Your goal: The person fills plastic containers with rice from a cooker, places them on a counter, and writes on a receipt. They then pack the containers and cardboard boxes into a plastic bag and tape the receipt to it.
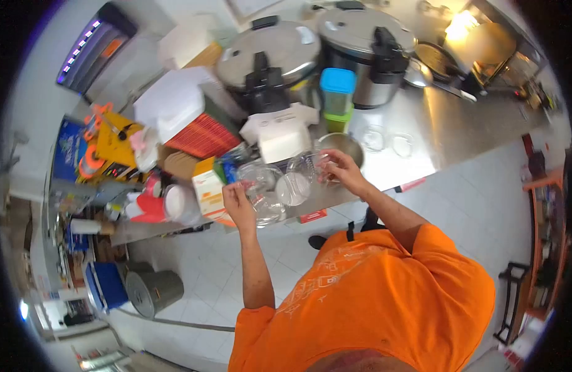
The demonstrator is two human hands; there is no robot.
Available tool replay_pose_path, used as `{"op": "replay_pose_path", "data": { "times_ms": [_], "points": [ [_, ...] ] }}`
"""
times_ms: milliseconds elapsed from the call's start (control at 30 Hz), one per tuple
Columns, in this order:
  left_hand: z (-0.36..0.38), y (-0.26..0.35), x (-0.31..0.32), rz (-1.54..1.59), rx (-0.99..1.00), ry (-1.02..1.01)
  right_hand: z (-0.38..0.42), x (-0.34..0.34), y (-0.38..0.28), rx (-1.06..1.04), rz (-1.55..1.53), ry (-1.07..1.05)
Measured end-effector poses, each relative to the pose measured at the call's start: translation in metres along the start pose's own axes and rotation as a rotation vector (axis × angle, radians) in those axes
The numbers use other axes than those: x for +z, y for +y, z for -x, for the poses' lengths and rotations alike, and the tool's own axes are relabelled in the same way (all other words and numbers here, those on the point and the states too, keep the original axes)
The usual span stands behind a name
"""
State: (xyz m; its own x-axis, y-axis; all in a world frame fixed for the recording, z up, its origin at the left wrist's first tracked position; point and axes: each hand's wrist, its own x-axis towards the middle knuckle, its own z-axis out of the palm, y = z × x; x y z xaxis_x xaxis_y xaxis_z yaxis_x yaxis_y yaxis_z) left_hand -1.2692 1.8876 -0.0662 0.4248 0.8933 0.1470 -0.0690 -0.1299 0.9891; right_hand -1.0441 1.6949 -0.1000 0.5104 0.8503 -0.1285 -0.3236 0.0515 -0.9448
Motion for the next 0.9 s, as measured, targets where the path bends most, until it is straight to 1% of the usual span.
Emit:
{"op": "replay_pose_path", "data": {
  "times_ms": [100, 133, 200, 233, 267, 300, 333, 367, 400, 433, 500, 533, 567, 600, 633, 700, 733, 767, 800, 833, 900],
  "points": [
    [0.029, -0.007, 0.076, 0.129, -0.128, -0.078, 0.021, -0.085, -0.021, 0.076, 0.106, -0.045],
    [0.036, -0.016, 0.099, 0.158, -0.142, -0.139, 0.028, -0.118, -0.027, 0.05, 0.122, 0.07],
    [0.052, -0.021, 0.156, 0.242, -0.202, -0.257, 0.044, -0.2, -0.046, 0.03, 0.01, 0.351],
    [0.061, -0.021, 0.188, 0.282, -0.229, -0.3, 0.047, -0.248, -0.037, -0.116, -0.135, 0.531],
    [0.07, -0.035, 0.218, 0.13, -0.195, -0.46, 0.056, -0.295, -0.036, -0.182, -0.255, 0.699],
    [0.077, -0.051, 0.251, -0.024, -0.158, -0.615, 0.067, -0.341, -0.033, -0.164, -0.197, 0.856],
    [0.082, -0.056, 0.282, -0.238, -0.11, -0.819, 0.074, -0.389, -0.025, -0.135, -0.164, 0.99],
    [0.087, -0.062, 0.313, -0.459, -0.065, -1.018, 0.085, -0.422, -0.022, -0.119, -0.113, 1.065],
    [0.094, -0.083, 0.345, -0.537, -0.006, -1.003, 0.095, -0.455, -0.012, -0.068, -0.061, 1.086],
    [0.105, -0.108, 0.373, -0.621, 0.051, -0.989, 0.104, -0.491, 0.008, 0.003, -0.12, 1.086],
    [0.123, -0.129, 0.428, -0.886, 0.136, -0.794, 0.114, -0.525, 0.03, 0.108, -0.208, 1.086],
    [0.122, -0.14, 0.45, -1.01, 0.188, -0.697, 0.117, -0.532, 0.029, 0.187, -0.148, 1.095],
    [0.116, -0.151, 0.466, -1.038, 0.131, -0.627, 0.122, -0.54, 0.027, 0.266, -0.085, 1.108],
    [0.112, -0.168, 0.481, -1.063, 0.068, -0.559, 0.126, -0.552, 0.027, 0.309, 0.053, 1.094],
    [0.116, -0.18, 0.492, -1.084, 0.0, -0.492, 0.128, -0.571, 0.035, 0.285, 0.193, 1.083],
    [0.114, -0.201, 0.496, -1.167, -0.032, -0.645, 0.126, -0.612, 0.05, 0.229, 0.477, 1.053],
    [0.108, -0.203, 0.498, -1.205, -0.04, -0.722, 0.122, -0.624, 0.042, 0.037, 0.876, 1.011],
    [0.105, -0.205, 0.497, -1.21, 0.026, -0.785, 0.119, -0.639, 0.032, 0.104, 1.033, 0.985],
    [0.102, -0.205, 0.494, -1.215, 0.095, -0.846, 0.11, -0.628, -0.009, 0.172, 1.187, 0.953],
    [0.098, -0.205, 0.495, -1.219, 0.164, -0.906, 0.097, -0.62, -0.035, 0.242, 1.338, 0.914],
    [0.088, -0.21, 0.5, -1.077, 0.274, -1.034, 0.065, -0.636, -0.042, 0.149, 1.501, 0.752]
  ]
}}
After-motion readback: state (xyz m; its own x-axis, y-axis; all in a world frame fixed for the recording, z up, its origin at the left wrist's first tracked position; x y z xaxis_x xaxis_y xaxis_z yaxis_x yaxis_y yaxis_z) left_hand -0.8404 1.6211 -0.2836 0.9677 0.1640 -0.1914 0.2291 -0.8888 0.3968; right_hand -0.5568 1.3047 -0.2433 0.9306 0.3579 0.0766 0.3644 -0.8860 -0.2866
